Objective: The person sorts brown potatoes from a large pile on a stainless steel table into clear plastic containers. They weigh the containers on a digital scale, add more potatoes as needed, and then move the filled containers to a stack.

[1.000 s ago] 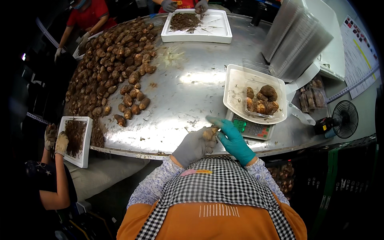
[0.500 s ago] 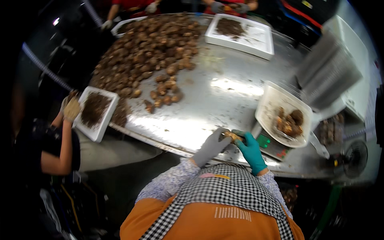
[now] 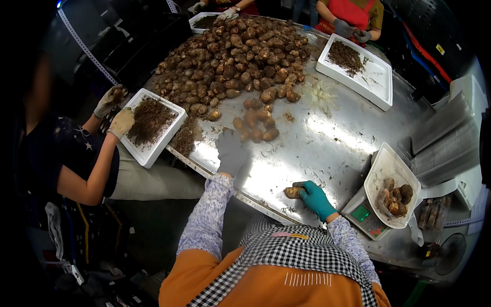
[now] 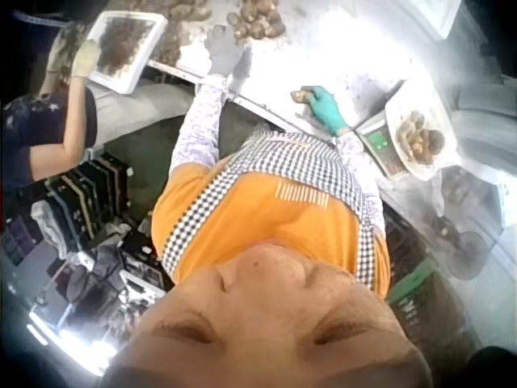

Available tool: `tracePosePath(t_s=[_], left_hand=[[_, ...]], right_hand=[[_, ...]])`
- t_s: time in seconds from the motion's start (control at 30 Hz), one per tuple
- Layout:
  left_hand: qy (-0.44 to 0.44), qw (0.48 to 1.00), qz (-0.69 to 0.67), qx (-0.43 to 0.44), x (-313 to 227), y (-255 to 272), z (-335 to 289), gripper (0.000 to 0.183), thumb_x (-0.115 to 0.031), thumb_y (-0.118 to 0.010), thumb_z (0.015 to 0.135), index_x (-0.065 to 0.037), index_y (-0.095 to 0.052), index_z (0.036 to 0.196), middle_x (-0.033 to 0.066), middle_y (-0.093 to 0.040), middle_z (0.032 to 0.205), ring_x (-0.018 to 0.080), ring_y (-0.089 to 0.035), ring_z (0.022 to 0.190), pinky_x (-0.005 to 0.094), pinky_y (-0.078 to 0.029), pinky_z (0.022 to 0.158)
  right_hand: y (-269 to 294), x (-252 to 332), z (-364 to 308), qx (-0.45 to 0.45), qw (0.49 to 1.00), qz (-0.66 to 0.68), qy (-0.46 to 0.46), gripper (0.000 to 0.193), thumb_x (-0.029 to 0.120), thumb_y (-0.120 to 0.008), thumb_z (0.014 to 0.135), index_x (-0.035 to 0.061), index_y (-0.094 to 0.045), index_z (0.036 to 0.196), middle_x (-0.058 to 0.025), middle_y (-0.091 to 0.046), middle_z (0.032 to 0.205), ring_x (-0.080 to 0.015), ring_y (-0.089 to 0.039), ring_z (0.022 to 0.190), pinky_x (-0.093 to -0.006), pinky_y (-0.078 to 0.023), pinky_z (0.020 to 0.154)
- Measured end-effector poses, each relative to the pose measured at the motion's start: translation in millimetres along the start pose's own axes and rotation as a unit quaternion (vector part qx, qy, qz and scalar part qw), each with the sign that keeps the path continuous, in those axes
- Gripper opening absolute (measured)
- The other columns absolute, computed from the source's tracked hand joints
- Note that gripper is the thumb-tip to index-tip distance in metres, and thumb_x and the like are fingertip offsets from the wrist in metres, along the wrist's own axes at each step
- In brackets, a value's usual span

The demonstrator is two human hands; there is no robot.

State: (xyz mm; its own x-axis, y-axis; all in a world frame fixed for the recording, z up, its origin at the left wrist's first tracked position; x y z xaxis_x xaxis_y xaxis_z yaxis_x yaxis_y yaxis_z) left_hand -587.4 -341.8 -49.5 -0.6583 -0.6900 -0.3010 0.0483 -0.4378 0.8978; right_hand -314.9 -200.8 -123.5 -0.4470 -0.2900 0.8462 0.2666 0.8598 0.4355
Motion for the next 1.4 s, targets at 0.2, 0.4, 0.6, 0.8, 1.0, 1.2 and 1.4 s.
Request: tracePosePath(t_s=[0.2, 0.4, 0.6, 0.8, 1.0, 1.2, 1.4], left_hand=[[-0.006, 0.985, 0.093, 0.145, 7.4, -53.7, 34.4, 0.051, -0.027, -0.071, 0.078, -0.012, -0.055, 0.124, 0.0116, -0.059, 0.115, 0.0306, -0.051, 0.11, 0.0474, -0.031, 0.099], [0.121, 0.752, -0.616, 0.202, -34.0, -22.4, 3.7, 0.053, -0.013, -0.063, 0.091, 0.002, -0.04, 0.137, 0.0151, -0.053, 0.127, 0.0224, -0.056, 0.114, 0.0318, -0.049, 0.095], [0.111, 0.453, -0.818, 0.337, -123.2, -3.9, -50.5, 0.055, -0.01, -0.058, 0.096, 0.003, -0.032, 0.142, 0.0136, -0.046, 0.134, 0.0212, -0.05, 0.124, 0.0341, -0.043, 0.106], [0.045, 0.478, -0.785, 0.391, -160.8, 15.3, -71.2, 0.056, -0.018, -0.054, 0.099, 0.001, -0.03, 0.145, 0.0133, -0.043, 0.139, 0.0219, -0.048, 0.126, 0.0343, -0.045, 0.103], [0.064, 0.537, -0.732, 0.415, -173.6, 14.2, -86.4, 0.054, -0.011, -0.054, 0.095, -0.001, -0.036, 0.144, 0.0131, -0.047, 0.136, 0.0207, -0.049, 0.125, 0.0335, -0.044, 0.103], [-0.107, 0.801, -0.531, 0.257, -180.3, 20.0, -81.4, 0.035, -0.006, -0.064, 0.088, -0.004, -0.06, 0.122, 0.0078, -0.059, 0.119, 0.0164, -0.06, 0.101, 0.0295, -0.05, 0.088], [0.008, 0.784, -0.569, 0.249, -180.0, 3.3, -93.4, 0.025, -0.013, -0.049, 0.1, 0.003, -0.066, 0.109, 0.008, -0.069, 0.098, 0.012, -0.062, 0.085, 0.0261, -0.051, 0.077]], right_hand=[[25.8, 12.7, -1.6, -0.137, 0.984, -0.083, 0.077, 0.027, 0.01, -0.061, 0.09, 0.0087, -0.063, 0.118, -0.0109, -0.063, 0.113, -0.0279, -0.064, 0.103, -0.0359, -0.052, 0.087], [37.7, 42.5, -10.4, -0.154, 0.984, 0.071, 0.046, 0.024, 0.01, -0.058, 0.094, 0.0081, -0.065, 0.117, -0.0083, -0.067, 0.105, -0.0187, -0.065, 0.093, -0.0297, -0.051, 0.082], [40.1, 97.6, -8.3, -0.163, 0.974, 0.11, 0.11, 0.04, 0.011, -0.066, 0.09, 0.012, -0.06, 0.129, -0.0054, -0.064, 0.104, -0.0143, -0.063, 0.093, -0.0288, -0.052, 0.078], [51.7, 123.5, -28.5, -0.213, 0.962, -0.037, 0.164, 0.072, 0.014, -0.076, 0.077, 0.0143, -0.046, 0.143, -0.011, -0.054, 0.118, -0.0229, -0.057, 0.101, -0.0335, -0.05, 0.088], [54.4, 114.7, -46.1, -0.262, 0.945, -0.063, 0.186, 0.065, 0.013, -0.075, 0.076, 0.0095, -0.051, 0.136, -0.0136, -0.056, 0.116, -0.028, -0.058, 0.104, -0.0371, -0.05, 0.089], [52.3, 102.8, -59.3, -0.262, 0.941, -0.033, 0.21, 0.055, 0.018, -0.072, 0.079, 0.005, -0.052, 0.129, -0.016, -0.06, 0.1, -0.0339, -0.061, 0.091, -0.0424, -0.05, 0.077], [41.6, 78.5, -65.0, -0.252, 0.945, -0.086, 0.188, 0.045, 0.022, -0.069, 0.082, 0.0044, -0.054, 0.12, -0.0159, -0.057, 0.089, -0.0339, -0.059, 0.079, -0.0432, -0.048, 0.07]])
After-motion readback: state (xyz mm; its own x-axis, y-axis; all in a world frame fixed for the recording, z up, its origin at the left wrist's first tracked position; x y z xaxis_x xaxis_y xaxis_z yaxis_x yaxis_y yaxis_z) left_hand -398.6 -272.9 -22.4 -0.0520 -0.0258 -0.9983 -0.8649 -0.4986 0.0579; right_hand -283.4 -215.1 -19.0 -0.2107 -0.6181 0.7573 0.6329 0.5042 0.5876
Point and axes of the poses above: each hand's wrist, its own z-axis towards the middle knuckle, its own y-axis out of the back of the hand, x = y × z, the point moved 9 cm from there along z, towards the middle knuckle
